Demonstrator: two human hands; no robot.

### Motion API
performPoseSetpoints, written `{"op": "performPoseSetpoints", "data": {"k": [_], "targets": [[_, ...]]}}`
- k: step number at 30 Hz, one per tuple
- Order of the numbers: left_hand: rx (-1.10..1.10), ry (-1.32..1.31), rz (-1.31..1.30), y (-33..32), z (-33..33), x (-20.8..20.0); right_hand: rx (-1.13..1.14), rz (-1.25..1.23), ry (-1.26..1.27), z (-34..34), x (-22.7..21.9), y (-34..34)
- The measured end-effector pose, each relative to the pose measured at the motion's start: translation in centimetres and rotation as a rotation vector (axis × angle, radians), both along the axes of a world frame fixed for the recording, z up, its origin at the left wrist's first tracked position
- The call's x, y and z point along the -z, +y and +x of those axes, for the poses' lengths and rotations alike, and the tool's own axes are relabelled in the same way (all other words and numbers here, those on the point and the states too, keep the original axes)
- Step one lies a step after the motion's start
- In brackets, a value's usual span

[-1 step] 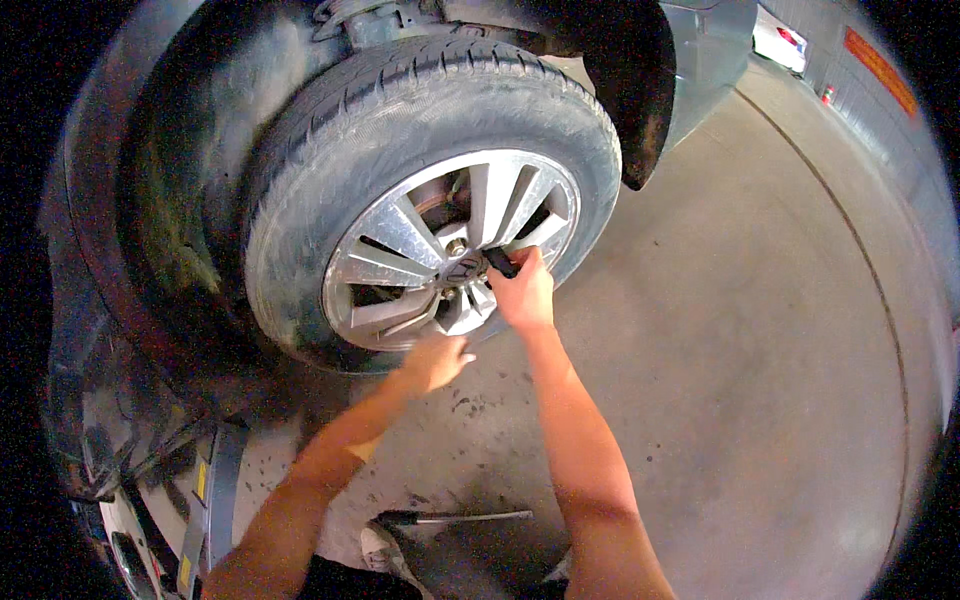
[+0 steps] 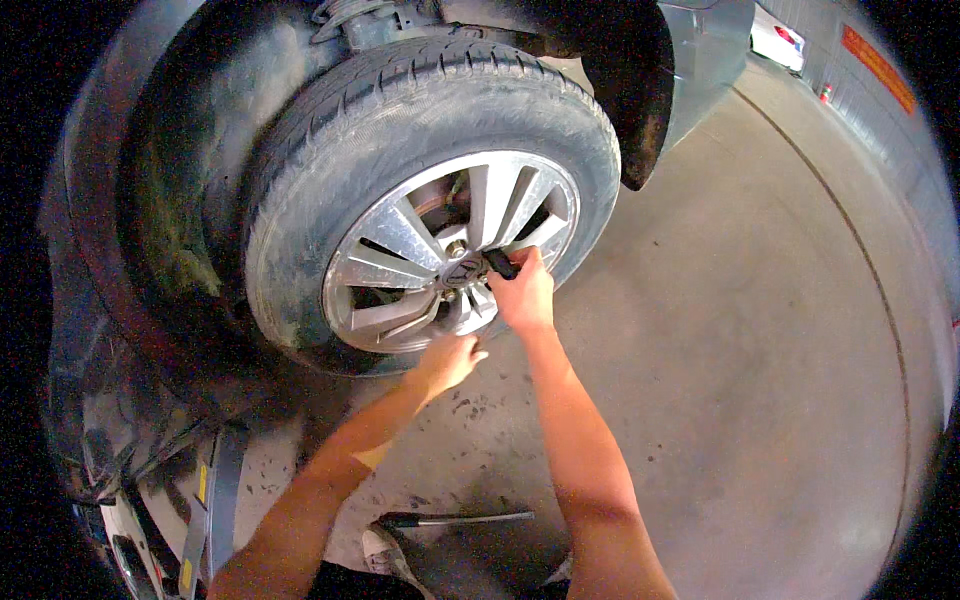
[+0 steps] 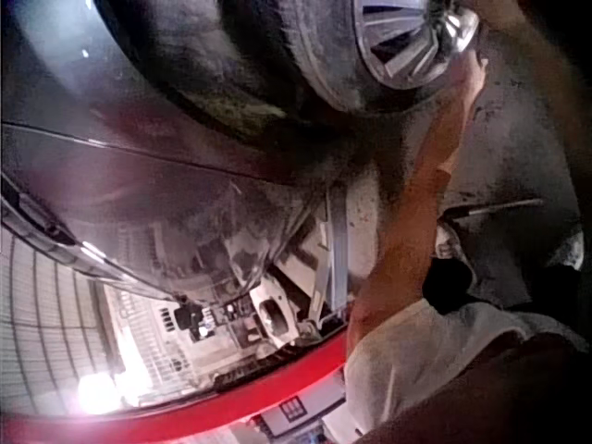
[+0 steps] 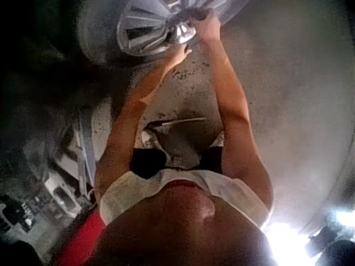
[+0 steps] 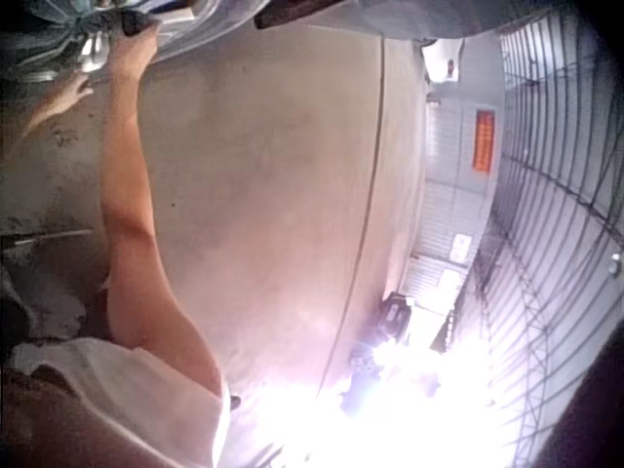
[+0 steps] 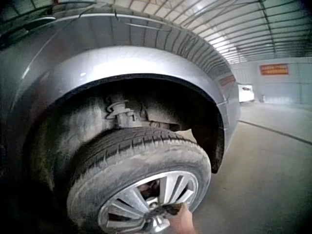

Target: The person uses a socket wrench and their hands to loosen and remove the lug nuts from a car wheel, then pulls the tire off the hub and rolls it away.

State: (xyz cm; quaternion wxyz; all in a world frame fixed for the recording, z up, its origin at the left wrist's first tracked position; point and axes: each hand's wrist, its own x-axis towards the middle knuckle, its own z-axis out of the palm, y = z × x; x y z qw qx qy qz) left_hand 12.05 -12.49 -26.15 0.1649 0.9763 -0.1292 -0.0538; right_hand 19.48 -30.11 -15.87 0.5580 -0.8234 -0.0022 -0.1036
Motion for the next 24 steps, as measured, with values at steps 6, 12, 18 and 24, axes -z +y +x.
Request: {"op": "performPoseSetpoints", "data": {"k": [6,12,18,24], "targets": [[-0.058,0.028,-0.085,-0.9,-0.9,-0.6,-0.250,0.459,0.329,1.1,1.8,-2.2],[-0.091,0.098,0.220,3.5,-6.7,-23.3,-0.328,0.546,0.512,0.1,-0.7,-2.9],[-0.200,-0.118,0.269,1.7,-8.5,-28.0,-0.384,0.633,0.561,0.6,-1.4,-3.5],[0.017,0.188,0.305,7.0,-3.2,-11.8,-0.363,0.661,0.491,0.8,-0.3,-1.8]]}}
